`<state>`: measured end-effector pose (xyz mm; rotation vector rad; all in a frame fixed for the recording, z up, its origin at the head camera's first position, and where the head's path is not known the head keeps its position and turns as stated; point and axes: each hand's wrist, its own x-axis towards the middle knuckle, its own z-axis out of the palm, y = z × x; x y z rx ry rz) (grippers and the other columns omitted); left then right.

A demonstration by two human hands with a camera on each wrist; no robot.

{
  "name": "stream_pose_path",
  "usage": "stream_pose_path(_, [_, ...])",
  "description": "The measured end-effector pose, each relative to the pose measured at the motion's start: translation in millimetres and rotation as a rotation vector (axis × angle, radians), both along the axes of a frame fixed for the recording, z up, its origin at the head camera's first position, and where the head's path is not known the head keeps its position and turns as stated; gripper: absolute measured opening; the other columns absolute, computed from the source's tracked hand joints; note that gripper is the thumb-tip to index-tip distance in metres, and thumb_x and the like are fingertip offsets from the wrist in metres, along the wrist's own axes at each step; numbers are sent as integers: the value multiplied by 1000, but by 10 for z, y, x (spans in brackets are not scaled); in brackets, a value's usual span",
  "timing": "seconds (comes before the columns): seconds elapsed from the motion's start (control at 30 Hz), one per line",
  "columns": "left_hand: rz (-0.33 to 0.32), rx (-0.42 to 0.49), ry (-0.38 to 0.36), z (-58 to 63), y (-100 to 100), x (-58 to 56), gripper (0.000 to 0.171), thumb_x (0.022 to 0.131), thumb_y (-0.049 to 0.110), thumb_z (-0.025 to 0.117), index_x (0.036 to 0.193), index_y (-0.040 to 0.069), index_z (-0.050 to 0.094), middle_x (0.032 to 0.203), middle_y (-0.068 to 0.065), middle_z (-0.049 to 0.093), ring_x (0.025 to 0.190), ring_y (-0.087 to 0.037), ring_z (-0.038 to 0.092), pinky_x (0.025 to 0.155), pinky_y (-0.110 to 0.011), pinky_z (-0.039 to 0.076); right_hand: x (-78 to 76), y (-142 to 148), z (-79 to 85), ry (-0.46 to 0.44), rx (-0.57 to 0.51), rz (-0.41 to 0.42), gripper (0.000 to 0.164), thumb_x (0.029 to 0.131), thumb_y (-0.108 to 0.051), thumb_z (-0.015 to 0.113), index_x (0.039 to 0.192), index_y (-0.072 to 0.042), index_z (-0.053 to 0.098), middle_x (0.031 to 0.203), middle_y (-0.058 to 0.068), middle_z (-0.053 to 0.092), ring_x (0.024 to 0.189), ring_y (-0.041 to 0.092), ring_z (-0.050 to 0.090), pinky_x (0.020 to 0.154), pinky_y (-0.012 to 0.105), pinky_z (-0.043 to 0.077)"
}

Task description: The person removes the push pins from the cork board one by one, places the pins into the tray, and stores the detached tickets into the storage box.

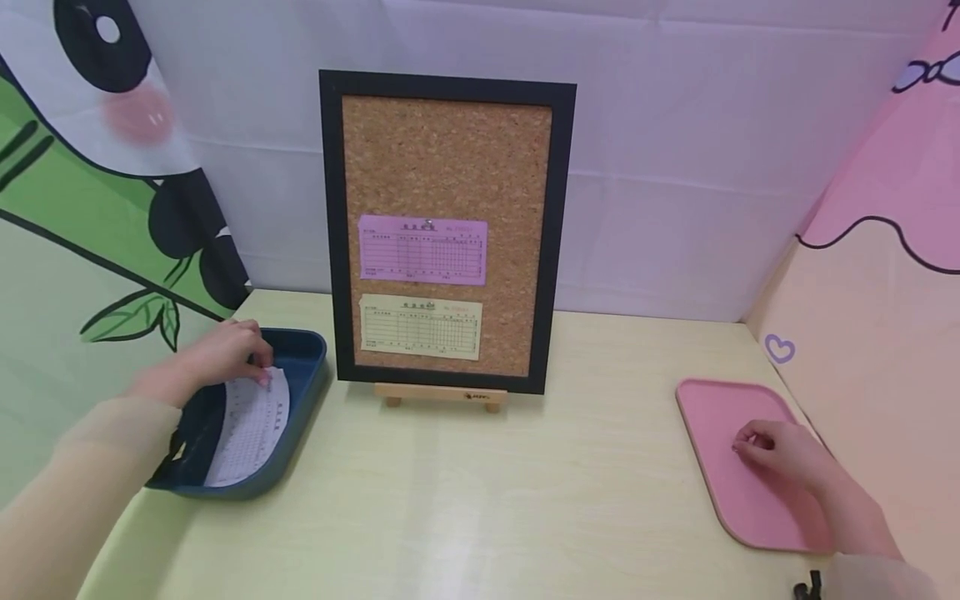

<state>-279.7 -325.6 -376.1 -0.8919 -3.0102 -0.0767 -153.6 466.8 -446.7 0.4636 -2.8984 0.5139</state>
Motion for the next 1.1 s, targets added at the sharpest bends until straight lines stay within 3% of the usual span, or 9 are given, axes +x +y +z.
stream_pose_path(0.3, [43,22,-19,-72,29,-16,20,66,27,85,81,20,74,77,4,59,77,-18,47,69,-34,31,-22,59,-42,-13,-13,2,19,78,-5,74,78,-22,66,68,-20,54,63,-8,42,56,17,38])
stream_pose_path(0.63, [36,107,38,-65,-8,17,32,69,20,84,96,8,73,90,-5,69,86,-24,56,80,-44,41,34,12,121,-114,-26,-117,8,85,-10,68,93,-12,66,68,-9,55,55,-2,44,53,22,38])
stream_pose_path(0.83, [108,167,24,32,79,63,44,77,16,78,115,-1,63,105,-20,66,97,-35,60,87,-53,45,38,-65,264,-52,-65,-115,14,84,-11,69,97,-9,66,73,-7,62,60,-4,48,54,19,41])
stream_pose_path(0.97, [192,216,46,159,187,149,44,83,14,72,122,-1,58,111,-24,63,101,-38,58,88,-55,44,22,-147,374,33,-70,-135,14,85,-15,70,97,-10,66,73,-11,61,66,-8,46,56,15,38])
stream_pose_path(1.1, [258,257,76,281,310,234,44,86,16,69,125,1,56,115,-24,61,106,-40,54,90,-57,41,44,-270,493,52,-83,-179,17,88,-20,67,100,-8,66,76,-6,60,67,-8,45,55,17,37])
